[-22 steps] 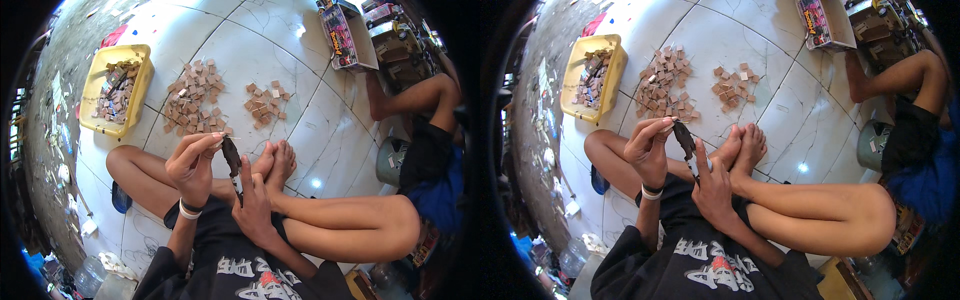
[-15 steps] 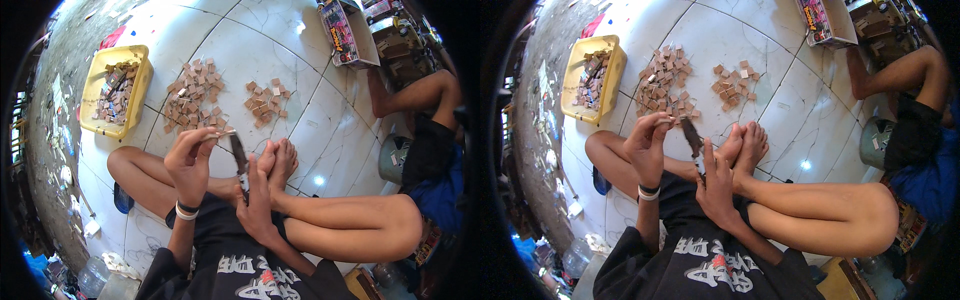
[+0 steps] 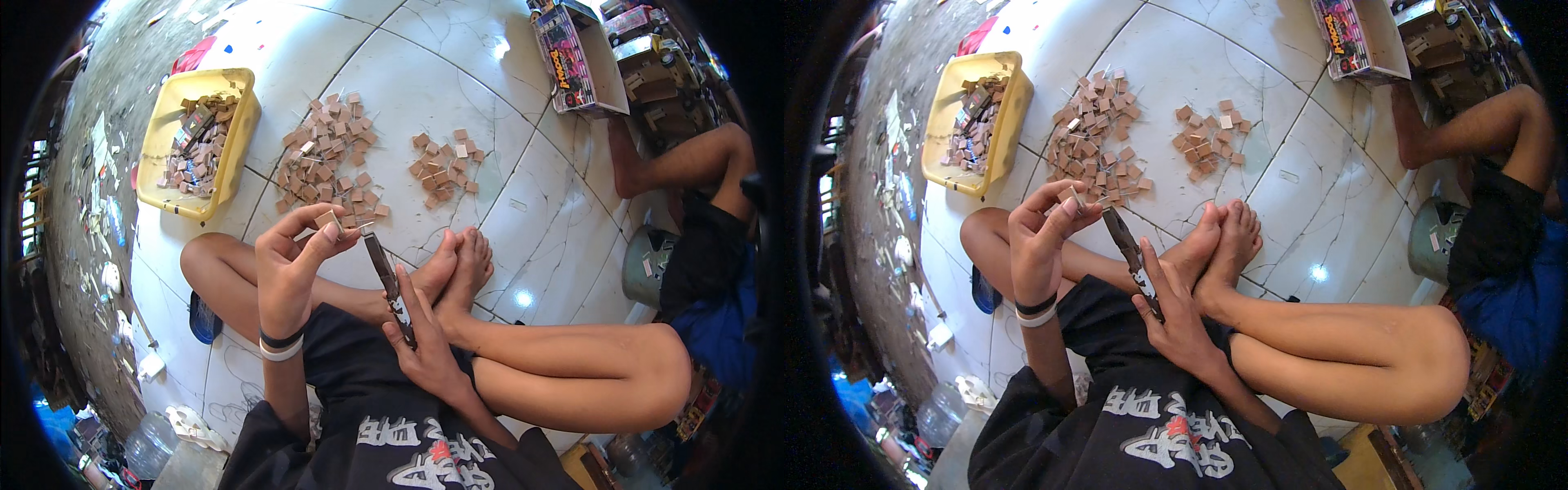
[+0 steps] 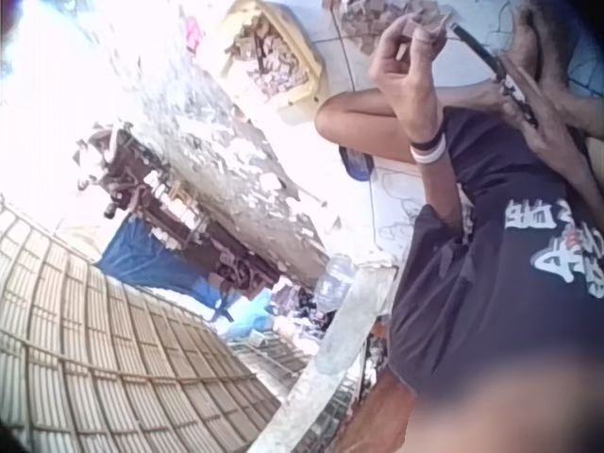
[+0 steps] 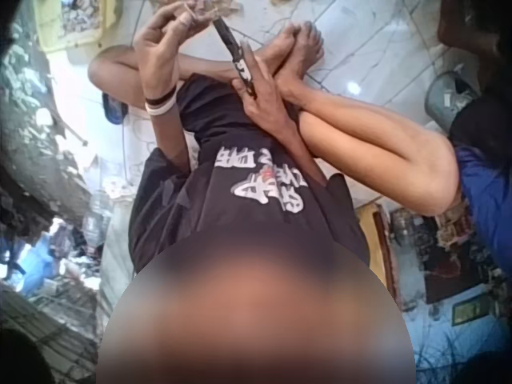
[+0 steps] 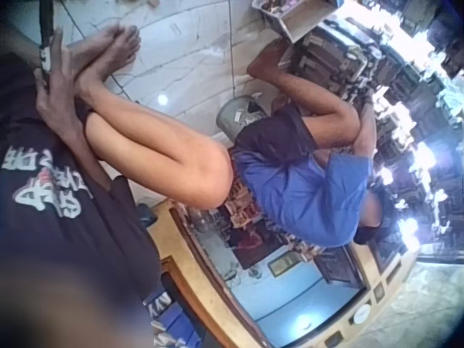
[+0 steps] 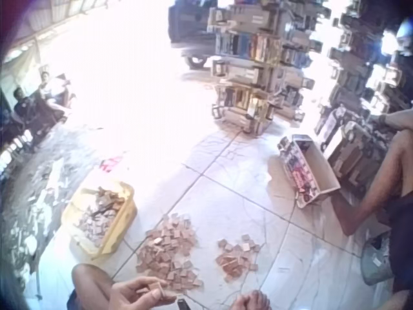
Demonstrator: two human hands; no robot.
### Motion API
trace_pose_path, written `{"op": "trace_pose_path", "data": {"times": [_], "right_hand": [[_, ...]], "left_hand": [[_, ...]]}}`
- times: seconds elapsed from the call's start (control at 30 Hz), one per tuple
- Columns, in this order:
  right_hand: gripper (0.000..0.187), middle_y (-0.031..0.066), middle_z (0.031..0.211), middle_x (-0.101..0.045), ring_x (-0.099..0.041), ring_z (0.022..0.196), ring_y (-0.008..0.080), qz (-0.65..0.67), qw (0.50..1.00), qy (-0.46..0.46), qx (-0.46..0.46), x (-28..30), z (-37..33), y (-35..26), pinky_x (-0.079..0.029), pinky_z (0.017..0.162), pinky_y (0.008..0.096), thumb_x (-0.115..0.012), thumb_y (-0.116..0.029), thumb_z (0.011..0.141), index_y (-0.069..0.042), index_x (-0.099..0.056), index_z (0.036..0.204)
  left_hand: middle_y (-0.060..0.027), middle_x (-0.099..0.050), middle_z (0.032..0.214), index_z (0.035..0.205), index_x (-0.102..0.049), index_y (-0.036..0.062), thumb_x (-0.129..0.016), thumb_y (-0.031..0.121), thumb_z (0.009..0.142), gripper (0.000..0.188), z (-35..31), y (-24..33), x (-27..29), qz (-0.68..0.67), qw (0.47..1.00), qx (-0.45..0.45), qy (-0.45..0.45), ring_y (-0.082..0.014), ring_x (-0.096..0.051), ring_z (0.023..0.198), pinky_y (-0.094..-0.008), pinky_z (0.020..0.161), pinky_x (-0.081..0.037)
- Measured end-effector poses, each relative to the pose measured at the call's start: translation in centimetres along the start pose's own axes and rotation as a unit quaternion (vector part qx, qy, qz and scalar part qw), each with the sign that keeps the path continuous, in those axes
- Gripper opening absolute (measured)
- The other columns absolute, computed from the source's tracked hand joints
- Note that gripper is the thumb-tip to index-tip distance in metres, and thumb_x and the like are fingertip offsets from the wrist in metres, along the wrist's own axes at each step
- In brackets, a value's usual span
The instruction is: The person sits cross-legged on a tiled floor and repeatedly inserts a thin wire into small rectangular cardboard blocks using a metal tool. The person picks up each block, aligns the wire, and pushes it into the block before placing the finished unit on the floor. A yellow bin and scattered blocks are visible nearby.
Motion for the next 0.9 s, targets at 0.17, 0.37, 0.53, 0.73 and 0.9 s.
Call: {"op": "trace_pose_path", "data": {"times": [0.17, 0.37, 0.53, 0.73, 0.9], "right_hand": [[0.079, 0.0258, 0.134, -0.055, -0.058, 0.124, 0.0408, 0.022, 1.0, -0.007, -0.009, -0.2, 0.2, 0.1, -0.044, 0.11, 0.045, -0.06, -0.004, 0.105, -0.008, -0.019, 0.172], [0.078, 0.0274, 0.141, -0.053, -0.056, 0.127, 0.0421, 0.024, 0.999, 0.0, -0.034, -0.2, 0.0, 0.2, -0.041, 0.113, 0.0458, -0.059, -0.005, 0.106, -0.004, -0.017, 0.172], [0.078, 0.028, 0.149, -0.049, -0.052, 0.136, 0.0424, 0.047, 0.998, -0.016, -0.042, -0.7, 0.0, 0.2, -0.037, 0.118, 0.0457, -0.059, -0.006, 0.106, -0.003, -0.015, 0.172], [0.08, 0.0276, 0.155, -0.046, -0.049, 0.143, 0.0412, 0.07, 0.995, -0.026, -0.064, -1.0, -0.2, 0.5, -0.035, 0.121, 0.0453, -0.06, -0.005, 0.106, -0.003, -0.016, 0.172], [0.077, 0.0152, 0.13, -0.058, -0.058, 0.108, 0.0232, 0.02, 0.999, -0.008, -0.031, -0.8, 0.0, 0.3, -0.048, 0.098, 0.0339, -0.06, -0.008, 0.108, -0.004, -0.018, 0.172]], "left_hand": [[-0.0109, -0.073, 0.109, 0.125, -0.067, -0.0092, -0.069, 0.005, 0.103, 0.026, -0.5, 0.3, -0.1, 0.038, 0.999, -0.012, 0.01, -0.0222, -0.077, 0.102, -0.0374, 0.098, -0.064], [-0.0086, -0.069, 0.111, 0.124, -0.071, -0.0078, -0.07, -0.008, 0.099, 0.026, -1.2, 1.5, -1.2, 0.134, 0.985, -0.111, -0.004, -0.0164, -0.074, 0.103, -0.0303, 0.094, -0.063], [-0.0079, -0.07, 0.104, 0.12, -0.079, -0.0009, -0.076, -0.012, 0.09, 0.032, -2.3, 2.3, -1.8, 0.197, 0.966, -0.166, 0.032, -0.0139, -0.071, 0.096, -0.0258, 0.083, -0.059], [-0.0105, -0.071, 0.102, 0.115, -0.082, 0.0019, -0.078, -0.014, 0.086, 0.034, -3.2, 3.3, -2.7, 0.259, 0.937, -0.231, 0.048, -0.0145, -0.069, 0.087, -0.0259, 0.074, -0.056], [-0.0114, -0.072, 0.1, 0.114, -0.082, 0.0011, -0.078, -0.013, 0.087, 0.031, -3.9, 3.7, -2.8, 0.274, 0.928, -0.244, 0.062, -0.0167, -0.07, 0.086, -0.0266, 0.075, -0.057]]}}
Point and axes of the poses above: each hand's wrist, its own z-axis towards the middle knuckle, its own x-axis out of the back of the hand, y = z × x, the point moved 9 cm from there along z, towards the middle knuckle
